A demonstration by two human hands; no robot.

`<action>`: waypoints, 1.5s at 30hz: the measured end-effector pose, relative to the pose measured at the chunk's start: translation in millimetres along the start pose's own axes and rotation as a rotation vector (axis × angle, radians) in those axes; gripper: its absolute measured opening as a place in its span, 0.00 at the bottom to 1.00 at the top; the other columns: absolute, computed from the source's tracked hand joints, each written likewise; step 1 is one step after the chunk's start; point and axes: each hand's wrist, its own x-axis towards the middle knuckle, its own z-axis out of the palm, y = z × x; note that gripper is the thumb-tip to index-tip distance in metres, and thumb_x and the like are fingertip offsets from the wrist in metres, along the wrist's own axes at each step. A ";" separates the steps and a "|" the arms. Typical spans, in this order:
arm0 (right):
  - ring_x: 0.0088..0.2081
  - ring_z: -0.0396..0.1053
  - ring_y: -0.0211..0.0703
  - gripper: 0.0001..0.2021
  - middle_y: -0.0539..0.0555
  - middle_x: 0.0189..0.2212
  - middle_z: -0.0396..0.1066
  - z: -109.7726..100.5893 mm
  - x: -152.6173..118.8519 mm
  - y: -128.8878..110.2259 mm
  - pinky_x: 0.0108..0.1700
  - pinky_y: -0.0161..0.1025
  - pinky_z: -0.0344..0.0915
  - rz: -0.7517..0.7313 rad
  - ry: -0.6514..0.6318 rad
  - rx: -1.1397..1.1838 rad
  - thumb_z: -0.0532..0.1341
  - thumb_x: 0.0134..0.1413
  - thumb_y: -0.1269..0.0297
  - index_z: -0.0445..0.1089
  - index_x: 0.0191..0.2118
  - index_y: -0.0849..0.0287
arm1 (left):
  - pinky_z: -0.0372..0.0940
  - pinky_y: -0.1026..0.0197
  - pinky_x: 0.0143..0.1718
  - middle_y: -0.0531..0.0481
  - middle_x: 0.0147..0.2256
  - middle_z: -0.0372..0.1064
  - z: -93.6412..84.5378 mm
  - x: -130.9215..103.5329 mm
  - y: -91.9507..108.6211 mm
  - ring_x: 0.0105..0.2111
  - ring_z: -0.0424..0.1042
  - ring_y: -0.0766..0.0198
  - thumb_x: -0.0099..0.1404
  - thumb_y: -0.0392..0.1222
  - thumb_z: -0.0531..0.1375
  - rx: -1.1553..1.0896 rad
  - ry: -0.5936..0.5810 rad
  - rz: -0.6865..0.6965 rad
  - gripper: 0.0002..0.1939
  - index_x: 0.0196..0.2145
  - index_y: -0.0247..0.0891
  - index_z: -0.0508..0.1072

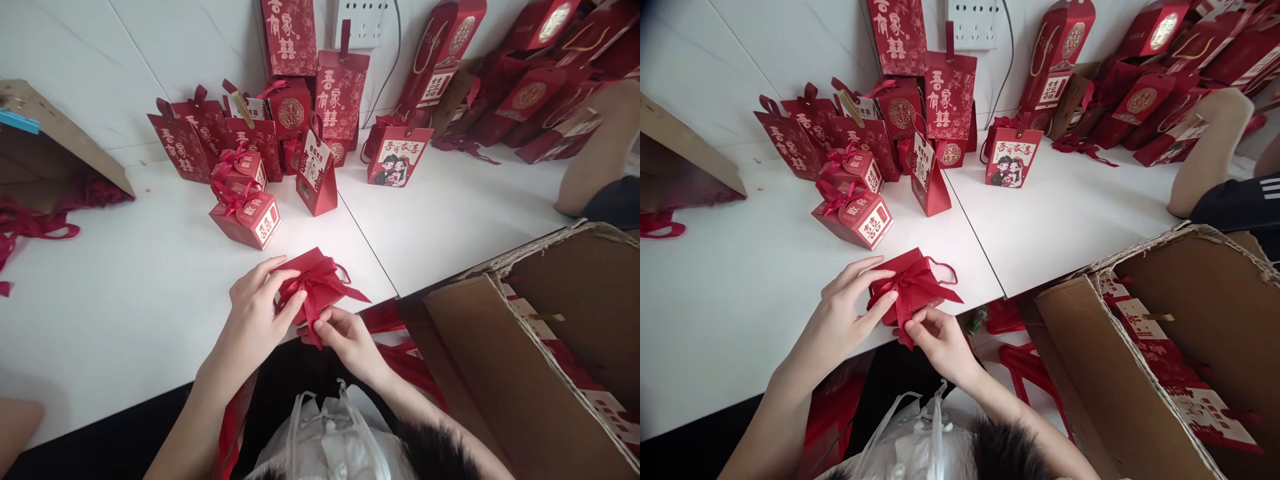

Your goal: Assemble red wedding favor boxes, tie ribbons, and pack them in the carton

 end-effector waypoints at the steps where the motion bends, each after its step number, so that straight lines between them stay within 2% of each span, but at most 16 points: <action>1: 0.31 0.70 0.40 0.17 0.50 0.26 0.69 3.5 -0.6 3.5 0.41 0.40 0.67 -0.029 0.003 -0.047 0.62 0.50 0.48 0.64 0.28 0.58 | 0.58 0.50 0.55 0.46 0.51 0.64 -0.3 1.6 -2.3 0.52 0.65 0.55 0.66 0.45 0.53 -0.028 -0.025 -0.007 0.11 0.43 0.42 0.69; 5: 0.31 0.67 0.39 0.16 0.51 0.26 0.68 7.2 -1.3 11.2 0.36 0.37 0.64 -0.123 0.025 -0.250 0.57 0.56 0.50 0.64 0.28 0.59 | 0.63 0.55 0.52 0.47 0.51 0.65 -2.7 9.8 -13.3 0.52 0.65 0.58 0.66 0.41 0.51 -0.116 -0.073 0.007 0.11 0.42 0.43 0.71; 10: 0.32 0.68 0.40 0.13 0.53 0.29 0.71 0.4 -6.0 4.3 0.35 0.36 0.64 -0.177 -0.034 -0.479 0.54 0.60 0.55 0.68 0.32 0.59 | 0.60 0.55 0.56 0.49 0.50 0.67 -1.4 16.5 -17.6 0.53 0.65 0.59 0.67 0.36 0.46 -0.196 -0.093 0.087 0.16 0.40 0.43 0.73; 13: 0.34 0.70 0.40 0.10 0.53 0.32 0.73 -16.5 -12.3 -12.2 0.38 0.37 0.65 -0.186 -0.132 -0.638 0.57 0.58 0.57 0.71 0.34 0.58 | 0.61 0.56 0.55 0.49 0.50 0.67 -0.4 19.6 -13.4 0.52 0.65 0.59 0.67 0.36 0.45 -0.264 -0.116 0.048 0.17 0.39 0.42 0.73; 15: 0.33 0.71 0.41 0.13 0.54 0.32 0.74 -35.0 -15.8 -25.6 0.38 0.37 0.67 -0.083 -0.201 -0.696 0.60 0.55 0.54 0.72 0.34 0.59 | 0.61 0.57 0.54 0.49 0.49 0.67 0.5 21.5 -10.0 0.51 0.66 0.59 0.68 0.40 0.47 -0.306 -0.120 0.017 0.14 0.38 0.41 0.73; 17: 0.29 0.70 0.41 0.21 0.55 0.28 0.73 -53.4 -16.2 -37.4 0.34 0.38 0.68 0.054 -0.213 -0.654 0.59 0.52 0.45 0.72 0.33 0.61 | 0.62 0.57 0.53 0.48 0.48 0.66 2.4 22.8 -7.6 0.50 0.66 0.59 0.67 0.43 0.49 -0.326 -0.116 -0.008 0.12 0.37 0.41 0.73; 19: 0.26 0.69 0.40 0.30 0.56 0.26 0.72 -64.0 -13.3 -45.4 0.28 0.37 0.67 0.119 -0.137 -0.535 0.53 0.51 0.36 0.71 0.32 0.63 | 0.62 0.57 0.52 0.48 0.47 0.66 5.5 23.3 -7.2 0.49 0.66 0.59 0.67 0.45 0.51 -0.319 -0.103 -0.011 0.11 0.35 0.41 0.72; 22: 0.23 0.68 0.38 0.34 0.56 0.24 0.71 -58.5 -5.9 -49.7 0.25 0.35 0.64 0.095 -0.009 -0.383 0.46 0.52 0.33 0.69 0.30 0.63 | 0.61 0.55 0.53 0.48 0.46 0.65 11.0 22.8 -9.6 0.50 0.65 0.58 0.66 0.44 0.54 -0.293 -0.084 0.007 0.08 0.35 0.42 0.72; 25: 0.22 0.65 0.36 0.29 0.53 0.20 0.69 -40.5 -2.3 -47.1 0.26 0.34 0.62 0.018 0.040 -0.421 0.48 0.56 0.38 0.66 0.25 0.61 | 0.60 0.54 0.54 0.48 0.45 0.64 14.7 22.6 -12.8 0.50 0.65 0.58 0.64 0.43 0.56 -0.298 -0.069 0.008 0.06 0.35 0.42 0.72; 29: 0.23 0.64 0.35 0.19 0.50 0.21 0.69 -28.6 -9.4 -43.2 0.28 0.33 0.59 -0.082 0.021 -0.668 0.52 0.61 0.52 0.65 0.24 0.59 | 0.60 0.55 0.55 0.48 0.45 0.64 15.0 26.2 -14.1 0.50 0.65 0.59 0.63 0.43 0.57 -0.319 -0.075 0.007 0.04 0.34 0.42 0.71; 34: 0.25 0.68 0.38 0.09 0.51 0.26 0.74 -44.2 -30.5 -56.4 0.28 0.34 0.60 -0.030 -0.193 -0.980 0.59 0.56 0.60 0.72 0.29 0.57 | 0.58 0.54 0.56 0.47 0.49 0.64 11.8 25.4 -15.8 0.53 0.63 0.58 0.63 0.45 0.57 -0.392 -0.060 0.027 0.08 0.39 0.42 0.70; 36: 0.25 0.69 0.40 0.08 0.51 0.25 0.74 -54.1 -38.6 -68.5 0.28 0.35 0.61 -0.025 -0.088 -1.050 0.61 0.54 0.59 0.73 0.30 0.55 | 0.59 0.54 0.55 0.45 0.53 0.61 11.0 16.9 -18.5 0.55 0.61 0.57 0.64 0.48 0.56 -0.455 0.062 -0.044 0.14 0.46 0.42 0.67; 38: 0.26 0.69 0.41 0.08 0.51 0.25 0.73 -59.1 -40.9 -80.3 0.29 0.37 0.63 -0.174 0.228 -1.103 0.60 0.56 0.58 0.72 0.31 0.54 | 0.61 0.53 0.52 0.43 0.53 0.61 10.9 4.9 -21.8 0.53 0.64 0.56 0.64 0.51 0.55 -0.488 0.178 -0.195 0.18 0.48 0.42 0.64; 40: 0.32 0.71 0.44 0.07 0.54 0.31 0.72 -55.6 -33.7 -87.7 0.35 0.40 0.67 -0.471 0.460 -1.151 0.59 0.57 0.59 0.71 0.33 0.54 | 0.64 0.54 0.46 0.43 0.47 0.66 11.2 -6.6 -24.2 0.47 0.68 0.56 0.64 0.54 0.53 -0.484 0.166 -0.364 0.19 0.47 0.40 0.63; 42: 0.44 0.69 0.48 0.07 0.58 0.41 0.70 -44.6 -17.2 -87.9 0.45 0.44 0.67 -0.728 0.369 -1.194 0.60 0.57 0.60 0.71 0.37 0.56 | 0.65 0.57 0.38 0.47 0.37 0.70 11.2 -14.6 -24.5 0.38 0.71 0.58 0.63 0.56 0.53 -0.488 0.066 -0.469 0.20 0.46 0.40 0.63; 45: 0.56 0.61 0.51 0.12 0.61 0.53 0.63 -25.1 13.4 -77.1 0.54 0.49 0.64 -0.831 0.020 -1.216 0.60 0.57 0.61 0.69 0.46 0.57 | 0.62 0.62 0.32 0.54 0.27 0.67 9.7 -20.8 -20.8 0.30 0.68 0.63 0.63 0.53 0.55 -0.543 0.005 -0.489 0.18 0.46 0.41 0.61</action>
